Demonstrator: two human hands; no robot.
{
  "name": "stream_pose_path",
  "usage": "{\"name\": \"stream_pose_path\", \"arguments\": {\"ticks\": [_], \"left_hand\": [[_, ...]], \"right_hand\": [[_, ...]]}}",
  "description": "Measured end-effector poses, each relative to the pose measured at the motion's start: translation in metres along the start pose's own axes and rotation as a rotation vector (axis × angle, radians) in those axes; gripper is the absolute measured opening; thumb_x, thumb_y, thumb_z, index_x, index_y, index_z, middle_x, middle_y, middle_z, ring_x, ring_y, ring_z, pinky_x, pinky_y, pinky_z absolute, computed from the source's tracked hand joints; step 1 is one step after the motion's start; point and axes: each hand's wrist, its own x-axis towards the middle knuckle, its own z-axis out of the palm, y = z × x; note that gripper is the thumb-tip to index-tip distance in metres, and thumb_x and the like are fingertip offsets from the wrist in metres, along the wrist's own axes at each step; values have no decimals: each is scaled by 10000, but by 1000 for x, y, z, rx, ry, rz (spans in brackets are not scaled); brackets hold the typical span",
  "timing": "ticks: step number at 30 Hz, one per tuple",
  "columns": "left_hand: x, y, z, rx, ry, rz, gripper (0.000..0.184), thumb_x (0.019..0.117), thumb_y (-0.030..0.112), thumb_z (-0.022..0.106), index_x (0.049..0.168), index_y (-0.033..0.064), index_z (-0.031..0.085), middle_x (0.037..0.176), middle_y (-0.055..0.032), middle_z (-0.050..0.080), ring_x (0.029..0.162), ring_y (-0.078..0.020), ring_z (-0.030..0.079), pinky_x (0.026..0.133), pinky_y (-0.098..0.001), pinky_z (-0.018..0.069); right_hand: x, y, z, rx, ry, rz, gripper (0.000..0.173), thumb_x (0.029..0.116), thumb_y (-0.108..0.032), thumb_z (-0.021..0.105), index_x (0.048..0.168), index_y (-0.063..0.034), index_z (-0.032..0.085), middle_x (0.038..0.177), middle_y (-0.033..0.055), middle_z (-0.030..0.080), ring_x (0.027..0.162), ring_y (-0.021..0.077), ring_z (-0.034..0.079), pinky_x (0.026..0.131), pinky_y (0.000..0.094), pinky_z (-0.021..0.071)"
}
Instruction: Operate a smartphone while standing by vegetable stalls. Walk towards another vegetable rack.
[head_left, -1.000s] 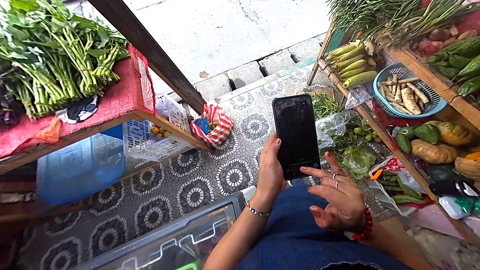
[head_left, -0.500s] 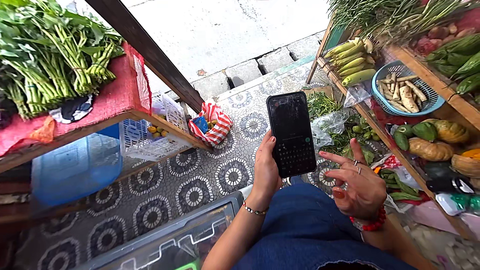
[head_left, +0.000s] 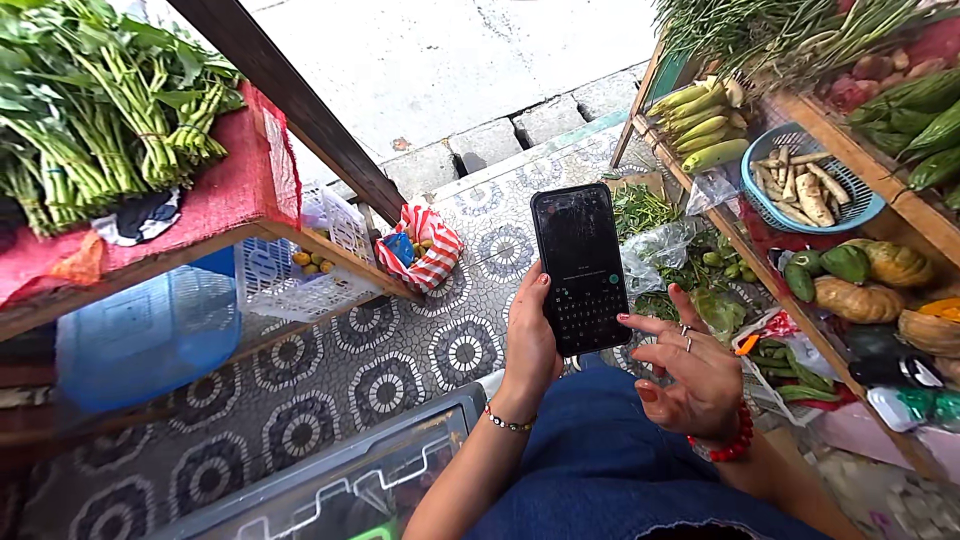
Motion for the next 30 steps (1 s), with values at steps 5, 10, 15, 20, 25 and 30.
{"name": "stream_pose_path", "arguments": {"ticks": [5, 10, 15, 20, 25, 30], "left_hand": [[1, 0, -1, -6, 6, -3, 471, 1115, 228, 185, 1426, 126, 523, 1123, -90, 707, 990, -182, 717, 871, -383, 606], [0, 1, -1, -5, 18, -14, 473, 1118, 234, 185, 1462, 115, 486, 1141, -101, 700, 1007, -187, 712, 884, -390, 599], [-1, 2, -1, -2, 18, -18, 476, 1118, 231, 173, 1453, 110, 488, 1119, -101, 703, 985, -184, 717, 867, -382, 605], [-2, 2, 0, 3, 17, -18, 473, 1119, 229, 173, 1439, 107, 500, 1108, -99, 704, 978, -179, 717, 865, -379, 604], [-4, 0, 2, 25, -26, -11, 472, 1113, 225, 176, 1420, 124, 521, 1096, -95, 704, 963, -175, 717, 858, -379, 606], [-5, 0, 5, 41, -35, -20, 474, 1112, 221, 175, 1430, 110, 509, 1099, -102, 701, 964, -179, 716, 865, -367, 601]], "right_hand": [[2, -2, 1, -8, -3, -3, 538, 1061, -513, 406, 808, -87, 616, 759, 62, 704, 1007, 131, 727, 1233, 421, 309], [2, -3, 3, -6, -3, -13, 540, 1060, -515, 410, 801, -89, 617, 751, 66, 703, 1007, 138, 729, 1229, 426, 317], [4, -7, 1, 5, 9, -33, 530, 1061, -521, 405, 818, -100, 616, 790, 56, 711, 1055, 130, 715, 1237, 431, 300], [8, -7, 6, 14, 5, -39, 557, 1058, -533, 406, 804, -87, 624, 719, 56, 672, 1024, 136, 720, 1243, 433, 280], [17, -11, 12, 4, 7, -37, 554, 1048, -538, 420, 789, -88, 615, 697, 61, 660, 994, 154, 723, 1237, 450, 290], [19, -14, 14, 22, 17, -46, 568, 1050, -547, 412, 784, -86, 609, 689, 60, 652, 1013, 158, 723, 1240, 456, 287]]}}
